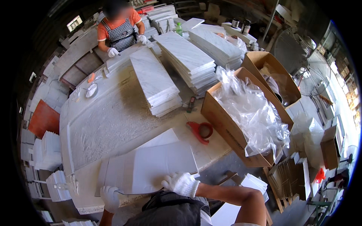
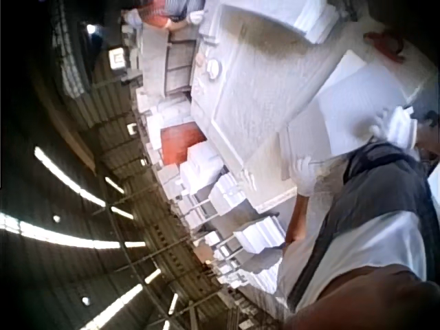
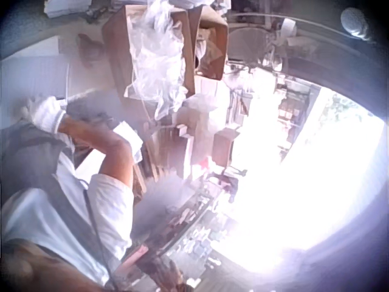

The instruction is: The person wraps white rectangular tiles in plastic film and places them into a cardboard box. They handle the tiles and plastic film by hand, then use a tape dispenser to seal the box.

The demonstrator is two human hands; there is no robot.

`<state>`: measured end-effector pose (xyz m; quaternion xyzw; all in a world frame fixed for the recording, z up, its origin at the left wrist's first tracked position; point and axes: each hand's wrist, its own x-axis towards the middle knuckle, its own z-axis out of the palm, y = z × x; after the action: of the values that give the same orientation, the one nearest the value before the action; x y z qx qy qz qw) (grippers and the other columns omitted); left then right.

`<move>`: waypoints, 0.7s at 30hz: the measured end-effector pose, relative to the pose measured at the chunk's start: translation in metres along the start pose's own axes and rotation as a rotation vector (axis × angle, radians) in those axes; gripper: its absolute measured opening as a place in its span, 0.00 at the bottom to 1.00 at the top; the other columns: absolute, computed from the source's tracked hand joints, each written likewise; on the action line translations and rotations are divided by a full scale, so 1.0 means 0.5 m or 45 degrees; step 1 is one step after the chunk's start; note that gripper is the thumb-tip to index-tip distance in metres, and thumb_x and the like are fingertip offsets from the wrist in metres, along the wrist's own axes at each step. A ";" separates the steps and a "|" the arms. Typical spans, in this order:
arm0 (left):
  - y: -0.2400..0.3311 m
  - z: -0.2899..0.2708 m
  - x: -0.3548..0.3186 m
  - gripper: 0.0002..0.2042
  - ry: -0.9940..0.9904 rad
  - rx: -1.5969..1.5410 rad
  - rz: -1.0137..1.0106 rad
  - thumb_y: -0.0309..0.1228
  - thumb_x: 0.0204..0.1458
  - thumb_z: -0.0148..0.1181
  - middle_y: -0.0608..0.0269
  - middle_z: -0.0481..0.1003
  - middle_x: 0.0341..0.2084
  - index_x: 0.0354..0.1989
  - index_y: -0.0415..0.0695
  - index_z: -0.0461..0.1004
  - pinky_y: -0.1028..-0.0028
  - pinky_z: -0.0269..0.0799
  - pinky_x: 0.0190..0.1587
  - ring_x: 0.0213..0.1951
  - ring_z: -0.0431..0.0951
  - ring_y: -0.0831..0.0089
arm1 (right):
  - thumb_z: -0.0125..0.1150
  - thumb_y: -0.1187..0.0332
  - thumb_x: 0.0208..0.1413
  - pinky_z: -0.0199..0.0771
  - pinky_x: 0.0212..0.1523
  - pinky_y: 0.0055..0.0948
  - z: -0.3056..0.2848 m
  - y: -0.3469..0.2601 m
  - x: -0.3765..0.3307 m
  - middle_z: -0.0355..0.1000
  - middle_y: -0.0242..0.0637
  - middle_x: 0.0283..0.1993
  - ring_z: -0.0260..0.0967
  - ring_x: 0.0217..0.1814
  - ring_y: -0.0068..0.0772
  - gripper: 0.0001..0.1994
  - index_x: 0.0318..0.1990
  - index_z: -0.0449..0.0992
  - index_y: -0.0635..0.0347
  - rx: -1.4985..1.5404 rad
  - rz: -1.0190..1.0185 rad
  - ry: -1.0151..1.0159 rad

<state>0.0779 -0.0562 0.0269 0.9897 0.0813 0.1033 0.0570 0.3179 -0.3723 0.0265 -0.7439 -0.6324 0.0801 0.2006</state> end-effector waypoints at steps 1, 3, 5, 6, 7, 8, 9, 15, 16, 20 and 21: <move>0.001 -0.005 -0.011 0.08 0.035 0.040 -0.001 0.31 0.46 0.58 0.58 0.73 0.33 0.35 0.46 0.75 0.57 0.64 0.41 0.36 0.71 0.57 | 0.54 0.65 0.54 0.77 0.34 0.37 -0.010 0.001 0.005 0.69 0.36 0.34 0.73 0.37 0.39 0.06 0.36 0.70 0.54 -0.029 0.028 -0.060; 0.005 -0.009 -0.008 0.12 0.096 0.086 0.058 0.33 0.48 0.58 0.56 0.73 0.38 0.40 0.44 0.75 0.57 0.65 0.44 0.40 0.72 0.57 | 0.55 0.62 0.55 0.76 0.31 0.36 -0.023 0.012 0.014 0.68 0.34 0.33 0.73 0.34 0.38 0.07 0.35 0.70 0.52 -0.083 -0.021 0.069; 0.021 -0.002 0.033 0.13 0.052 0.044 0.205 0.33 0.47 0.60 0.57 0.74 0.37 0.40 0.44 0.75 0.57 0.65 0.44 0.40 0.72 0.57 | 0.56 0.61 0.54 0.75 0.32 0.35 -0.007 0.009 0.026 0.67 0.33 0.32 0.72 0.35 0.36 0.07 0.35 0.69 0.51 -0.091 -0.033 0.139; 0.037 0.001 0.048 0.13 0.036 0.032 0.266 0.34 0.46 0.61 0.57 0.74 0.37 0.40 0.44 0.75 0.57 0.66 0.43 0.40 0.72 0.57 | 0.57 0.62 0.53 0.75 0.33 0.35 -0.002 0.011 0.038 0.67 0.32 0.33 0.72 0.37 0.36 0.07 0.35 0.69 0.51 -0.068 -0.033 0.150; 0.052 0.004 0.059 0.14 0.020 0.020 0.325 0.34 0.45 0.61 0.58 0.75 0.37 0.40 0.44 0.75 0.57 0.66 0.43 0.40 0.72 0.57 | 0.57 0.64 0.51 0.74 0.37 0.33 0.001 0.007 0.041 0.67 0.31 0.35 0.71 0.41 0.34 0.06 0.34 0.69 0.51 -0.113 -0.002 0.131; 0.068 0.006 0.071 0.14 0.016 0.011 0.376 0.34 0.44 0.62 0.58 0.75 0.36 0.40 0.44 0.76 0.57 0.66 0.43 0.39 0.72 0.57 | 0.57 0.65 0.50 0.74 0.38 0.33 0.007 0.004 0.041 0.67 0.31 0.34 0.71 0.40 0.34 0.05 0.33 0.70 0.51 -0.146 0.050 0.200; 0.079 0.009 0.080 0.15 0.012 0.002 0.423 0.34 0.43 0.63 0.58 0.75 0.36 0.40 0.44 0.76 0.57 0.66 0.42 0.39 0.72 0.57 | 0.57 0.65 0.49 0.73 0.38 0.34 0.020 -0.001 0.038 0.67 0.30 0.33 0.71 0.39 0.35 0.04 0.32 0.70 0.51 -0.178 0.100 0.266; 0.038 0.047 0.109 0.17 -0.036 0.066 0.512 0.35 0.48 0.62 0.57 0.74 0.43 0.46 0.43 0.74 0.58 0.67 0.47 0.45 0.73 0.59 | 0.58 0.66 0.48 0.72 0.41 0.33 0.031 -0.018 0.062 0.67 0.29 0.35 0.69 0.42 0.33 0.04 0.33 0.71 0.48 -0.259 0.182 0.414; 0.037 0.045 0.114 0.17 -0.065 0.060 0.497 0.35 0.51 0.60 0.55 0.73 0.44 0.48 0.43 0.73 0.59 0.66 0.50 0.47 0.72 0.59 | 0.57 0.66 0.48 0.72 0.41 0.33 0.031 -0.020 0.061 0.67 0.29 0.36 0.69 0.43 0.32 0.05 0.34 0.71 0.48 -0.254 0.168 0.410; 0.025 0.024 0.115 0.16 0.146 0.213 0.480 0.29 0.42 0.63 0.65 0.76 0.41 0.43 0.45 0.76 0.58 0.68 0.43 0.44 0.75 0.61 | 0.55 0.65 0.45 0.71 0.38 0.30 -0.010 -0.043 0.047 0.66 0.25 0.38 0.69 0.41 0.28 0.11 0.39 0.72 0.45 -0.335 0.101 0.373; 0.050 -0.021 0.124 0.16 0.169 0.246 0.436 0.29 0.42 0.63 0.65 0.76 0.42 0.43 0.45 0.76 0.58 0.68 0.43 0.44 0.75 0.61 | 0.55 0.64 0.44 0.71 0.37 0.29 -0.033 -0.054 0.046 0.68 0.24 0.40 0.70 0.41 0.27 0.13 0.41 0.72 0.44 -0.374 0.147 0.280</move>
<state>0.1393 -0.0690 0.0525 0.9809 -0.0752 0.1684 -0.0619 0.3038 -0.3502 0.0554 -0.8046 -0.5677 -0.0833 0.1530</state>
